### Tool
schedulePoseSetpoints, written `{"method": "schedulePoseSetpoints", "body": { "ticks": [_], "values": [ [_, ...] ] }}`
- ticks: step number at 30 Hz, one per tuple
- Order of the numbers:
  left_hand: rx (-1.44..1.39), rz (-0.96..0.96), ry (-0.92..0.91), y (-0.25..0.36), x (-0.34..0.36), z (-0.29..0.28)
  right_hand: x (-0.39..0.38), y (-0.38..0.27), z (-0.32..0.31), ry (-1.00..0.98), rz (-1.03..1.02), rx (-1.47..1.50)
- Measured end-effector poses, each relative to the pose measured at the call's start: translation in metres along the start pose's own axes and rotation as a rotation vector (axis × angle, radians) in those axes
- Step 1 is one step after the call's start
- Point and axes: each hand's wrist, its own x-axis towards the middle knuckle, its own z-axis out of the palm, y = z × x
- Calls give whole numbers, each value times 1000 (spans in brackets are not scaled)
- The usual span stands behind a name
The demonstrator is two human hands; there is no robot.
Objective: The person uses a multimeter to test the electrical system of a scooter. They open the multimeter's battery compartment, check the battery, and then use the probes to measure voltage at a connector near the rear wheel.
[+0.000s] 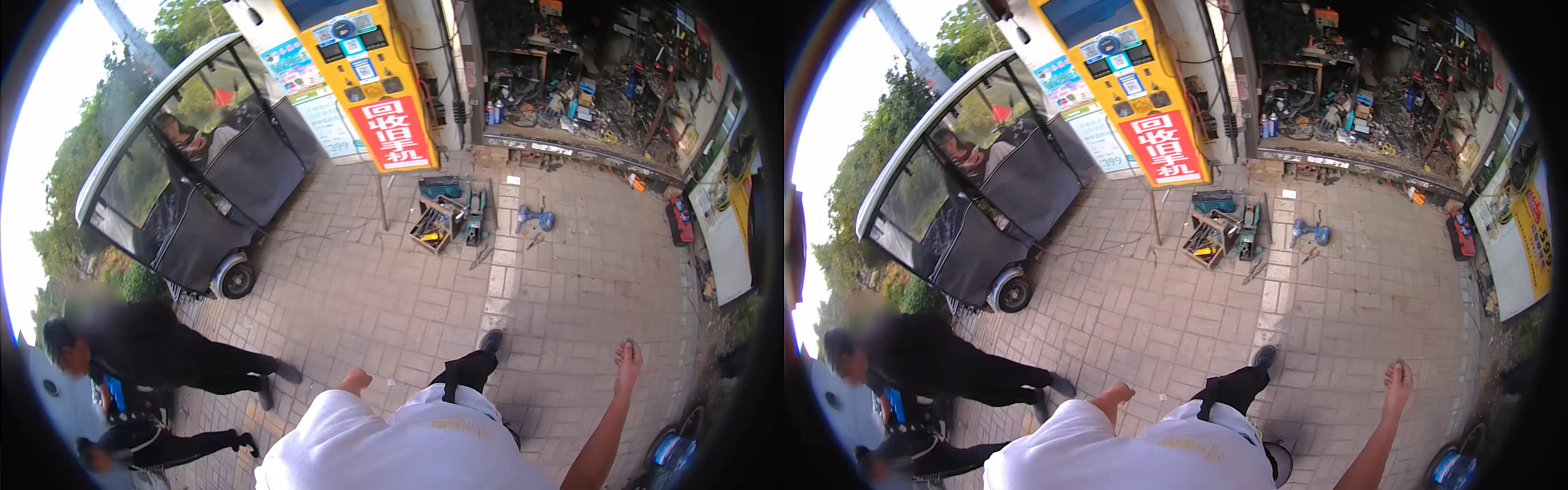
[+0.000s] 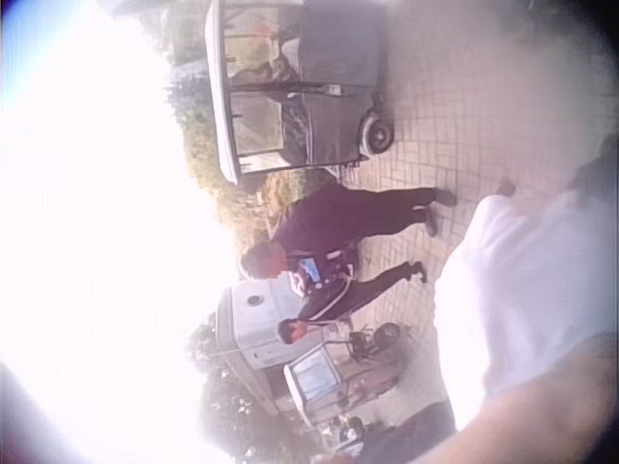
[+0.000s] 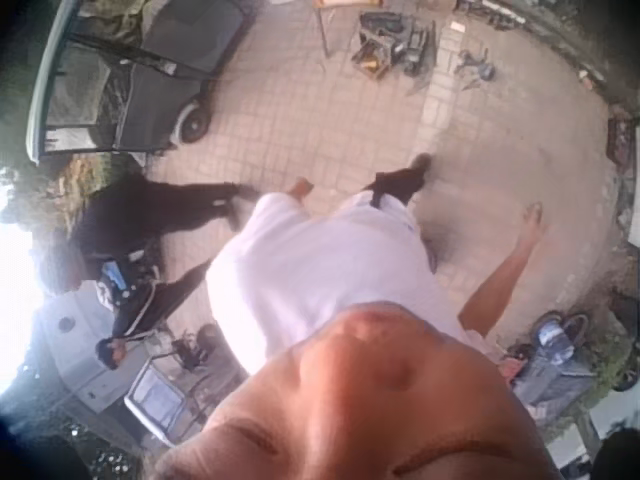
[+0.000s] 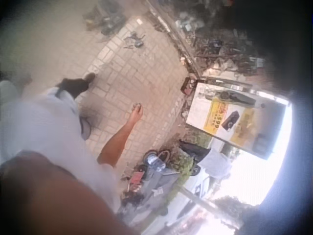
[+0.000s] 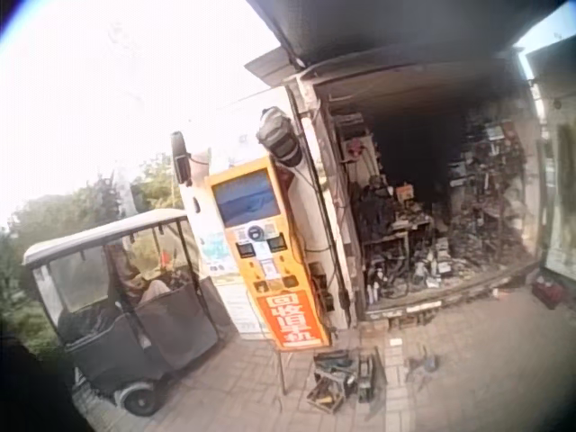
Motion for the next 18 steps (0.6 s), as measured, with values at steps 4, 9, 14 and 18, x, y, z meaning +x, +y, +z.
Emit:
{"method": "schedulePoseSetpoints", "body": {
  "ticks": [4,9,14,18],
  "values": [
    [472,590,-97,246,85,-111,-28,55,-6,49,451,-35],
    [-677,935,-59,619,88,-300,-115,123,-4,-5,1503,-14],
    [-581,1044,16,856,109,-426,-2,158,10,-160,1628,-191],
    [-609,744,-74,904,178,-445,271,151,15,-399,1353,-549]
  ]
}}
